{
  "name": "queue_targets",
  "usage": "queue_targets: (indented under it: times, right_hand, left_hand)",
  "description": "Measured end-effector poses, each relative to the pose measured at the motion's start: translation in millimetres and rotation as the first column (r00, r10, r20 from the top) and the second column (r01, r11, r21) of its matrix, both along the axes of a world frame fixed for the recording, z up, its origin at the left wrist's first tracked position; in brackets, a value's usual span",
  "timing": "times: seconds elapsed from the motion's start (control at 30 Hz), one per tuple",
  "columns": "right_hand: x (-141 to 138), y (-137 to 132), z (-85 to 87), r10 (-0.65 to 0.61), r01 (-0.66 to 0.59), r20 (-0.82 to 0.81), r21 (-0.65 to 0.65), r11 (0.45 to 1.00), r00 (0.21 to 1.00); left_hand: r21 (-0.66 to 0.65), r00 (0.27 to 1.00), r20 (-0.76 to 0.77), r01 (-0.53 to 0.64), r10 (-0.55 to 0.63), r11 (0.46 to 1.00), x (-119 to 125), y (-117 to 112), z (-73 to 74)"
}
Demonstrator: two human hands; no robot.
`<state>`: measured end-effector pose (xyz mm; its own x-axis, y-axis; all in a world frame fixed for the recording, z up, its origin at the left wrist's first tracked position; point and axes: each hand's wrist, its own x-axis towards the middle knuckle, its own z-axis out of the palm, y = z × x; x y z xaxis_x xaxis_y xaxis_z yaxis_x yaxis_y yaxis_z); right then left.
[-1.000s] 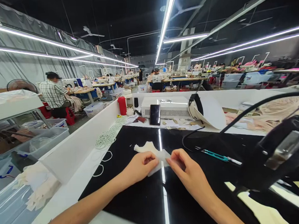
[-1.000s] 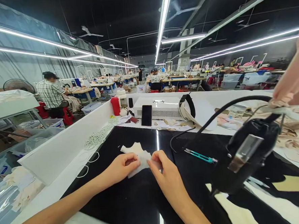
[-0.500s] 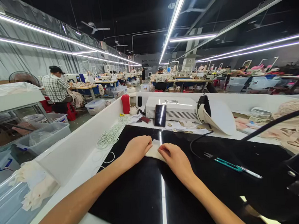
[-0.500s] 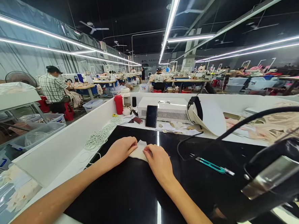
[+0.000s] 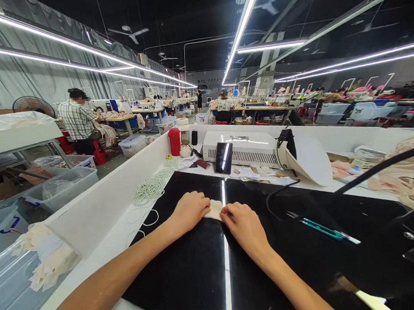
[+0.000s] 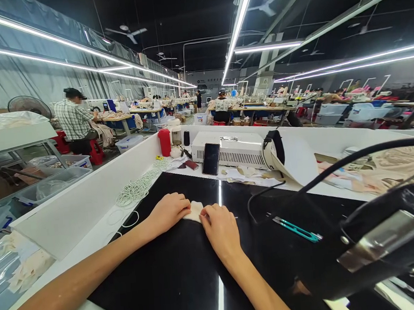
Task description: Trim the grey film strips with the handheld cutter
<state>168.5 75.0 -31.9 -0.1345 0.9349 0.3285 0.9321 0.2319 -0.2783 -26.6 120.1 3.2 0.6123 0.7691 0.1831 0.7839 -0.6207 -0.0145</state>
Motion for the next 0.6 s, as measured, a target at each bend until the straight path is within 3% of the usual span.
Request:
queue_targets:
  times: [0.13, 0.27, 0.47, 0.6]
  right_hand:
    - [-2.8, -1.0, 1.9, 0.017, -0.013, -0.052, 0.069, 0.998, 0.998]
    - [-5.4, -17.4, 16.3, 0.093, -0.074, -0.118, 0.159, 0.985, 0.989]
    - [15.0, -90.5, 33.6, 0.344, -0.305, -0.185, 0.208, 0.929, 0.921]
    - [58.0, -134.7, 13.5, 0.451, -0.419, -0.223, 0.179, 0.89, 0.864]
  left_hand:
    - [0.023, 0.999, 0.048, 0.024, -0.025, 0.999, -3.3, 3.1, -4.8]
    - [0.07, 0.992, 0.116, 0.044, -0.052, 0.997, -8.1, 3.4, -5.0]
    - [0.167, 0.975, 0.174, 0.112, -0.141, 0.98, -8.0, -11.1, 1.5]
    - [0.196, 0.956, 0.152, 0.22, -0.251, 0.956, 4.2, -31.8, 1.1]
